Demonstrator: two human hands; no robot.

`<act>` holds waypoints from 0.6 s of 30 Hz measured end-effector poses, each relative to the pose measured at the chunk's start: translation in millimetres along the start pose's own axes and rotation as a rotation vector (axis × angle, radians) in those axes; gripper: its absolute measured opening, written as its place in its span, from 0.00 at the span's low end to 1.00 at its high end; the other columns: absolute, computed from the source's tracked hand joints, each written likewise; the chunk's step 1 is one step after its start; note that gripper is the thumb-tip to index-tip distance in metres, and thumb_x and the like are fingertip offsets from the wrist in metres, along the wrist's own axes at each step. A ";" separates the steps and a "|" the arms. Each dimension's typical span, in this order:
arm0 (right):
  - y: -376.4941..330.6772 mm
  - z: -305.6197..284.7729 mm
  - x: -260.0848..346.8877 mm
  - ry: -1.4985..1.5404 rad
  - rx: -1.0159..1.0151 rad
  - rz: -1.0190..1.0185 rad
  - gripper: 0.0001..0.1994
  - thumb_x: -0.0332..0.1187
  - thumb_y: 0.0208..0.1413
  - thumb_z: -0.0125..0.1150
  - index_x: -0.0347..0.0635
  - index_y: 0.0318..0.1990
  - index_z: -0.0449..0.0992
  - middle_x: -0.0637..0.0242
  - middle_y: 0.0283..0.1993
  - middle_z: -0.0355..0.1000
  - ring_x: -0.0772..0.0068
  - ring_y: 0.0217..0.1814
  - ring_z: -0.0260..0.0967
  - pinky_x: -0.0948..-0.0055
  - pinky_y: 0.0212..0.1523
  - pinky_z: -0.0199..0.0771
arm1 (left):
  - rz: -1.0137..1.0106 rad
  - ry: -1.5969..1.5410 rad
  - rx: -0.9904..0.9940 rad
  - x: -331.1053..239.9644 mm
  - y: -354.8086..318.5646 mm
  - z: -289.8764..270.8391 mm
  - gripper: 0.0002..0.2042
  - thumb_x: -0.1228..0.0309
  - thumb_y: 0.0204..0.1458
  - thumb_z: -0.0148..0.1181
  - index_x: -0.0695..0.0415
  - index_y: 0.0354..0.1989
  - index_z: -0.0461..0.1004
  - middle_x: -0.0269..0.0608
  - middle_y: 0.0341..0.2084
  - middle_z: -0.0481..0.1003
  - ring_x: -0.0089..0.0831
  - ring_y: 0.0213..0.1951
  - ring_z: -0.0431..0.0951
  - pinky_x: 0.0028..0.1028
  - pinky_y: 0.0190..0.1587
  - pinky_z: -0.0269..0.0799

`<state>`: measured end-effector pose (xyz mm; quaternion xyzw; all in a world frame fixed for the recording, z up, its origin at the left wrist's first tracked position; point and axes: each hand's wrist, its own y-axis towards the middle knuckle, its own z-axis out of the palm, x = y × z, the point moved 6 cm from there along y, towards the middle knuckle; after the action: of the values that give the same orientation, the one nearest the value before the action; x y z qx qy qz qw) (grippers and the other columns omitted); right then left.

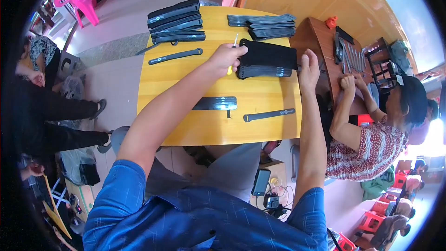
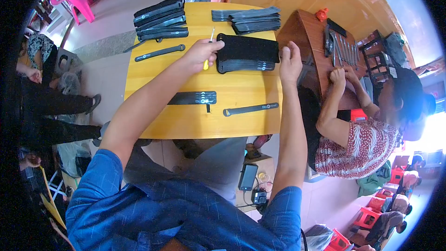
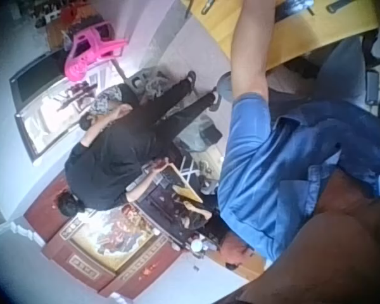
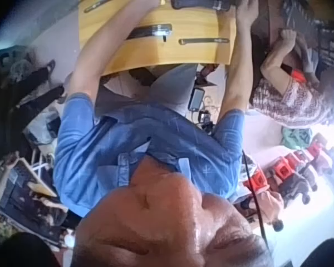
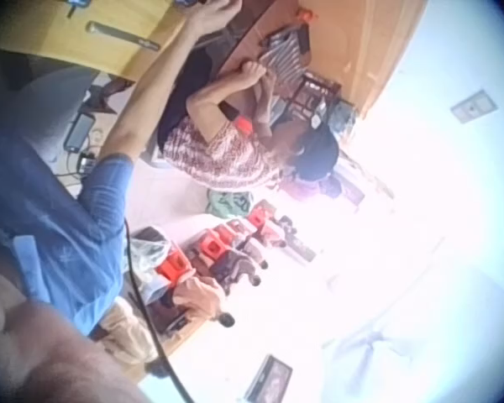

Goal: Assembling plastic and metal components onto textile straps at a workshop table.

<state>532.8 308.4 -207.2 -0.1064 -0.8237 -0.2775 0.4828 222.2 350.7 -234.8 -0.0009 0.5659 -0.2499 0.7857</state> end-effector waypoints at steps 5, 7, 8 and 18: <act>-28.4 64.2 63.1 -0.564 0.290 -0.491 0.23 0.47 0.68 0.54 0.45 0.64 0.72 0.51 0.67 0.69 0.46 0.72 0.62 0.43 0.72 0.56 | -0.079 0.200 -0.136 29.7 18.3 -8.3 0.10 0.63 0.60 0.64 0.56 0.32 0.75 0.32 0.20 0.69 0.22 0.16 0.63 0.28 0.16 0.59; -38.3 81.8 50.0 -0.636 0.329 -0.537 0.24 0.50 0.69 0.52 0.47 0.65 0.72 0.52 0.69 0.67 0.46 0.74 0.59 0.39 0.73 0.53 | -0.083 0.253 -0.135 31.5 16.9 -3.2 0.11 0.62 0.60 0.63 0.56 0.32 0.75 0.32 0.20 0.69 0.23 0.16 0.63 0.28 0.15 0.58; -43.1 95.8 43.8 -0.653 0.398 -0.524 0.26 0.52 0.69 0.50 0.48 0.66 0.71 0.53 0.71 0.65 0.47 0.76 0.56 0.36 0.73 0.49 | -0.090 0.302 -0.149 32.0 15.7 -8.8 0.12 0.61 0.60 0.63 0.57 0.31 0.76 0.32 0.19 0.68 0.23 0.15 0.63 0.29 0.15 0.57; -57.1 117.7 25.2 -0.783 0.510 -0.453 0.27 0.55 0.70 0.44 0.51 0.68 0.68 0.60 0.71 0.64 0.53 0.78 0.51 0.34 0.76 0.42 | 0.136 1.084 -0.278 1.5 -3.1 -15.7 0.24 0.55 0.50 0.70 0.63 0.47 0.78 0.56 0.41 0.82 0.48 0.44 0.83 0.40 0.50 0.77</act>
<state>407.9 324.9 -250.6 0.0996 -0.9865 -0.1048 0.0768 207.4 351.8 -240.9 0.0606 0.9149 -0.0864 0.3897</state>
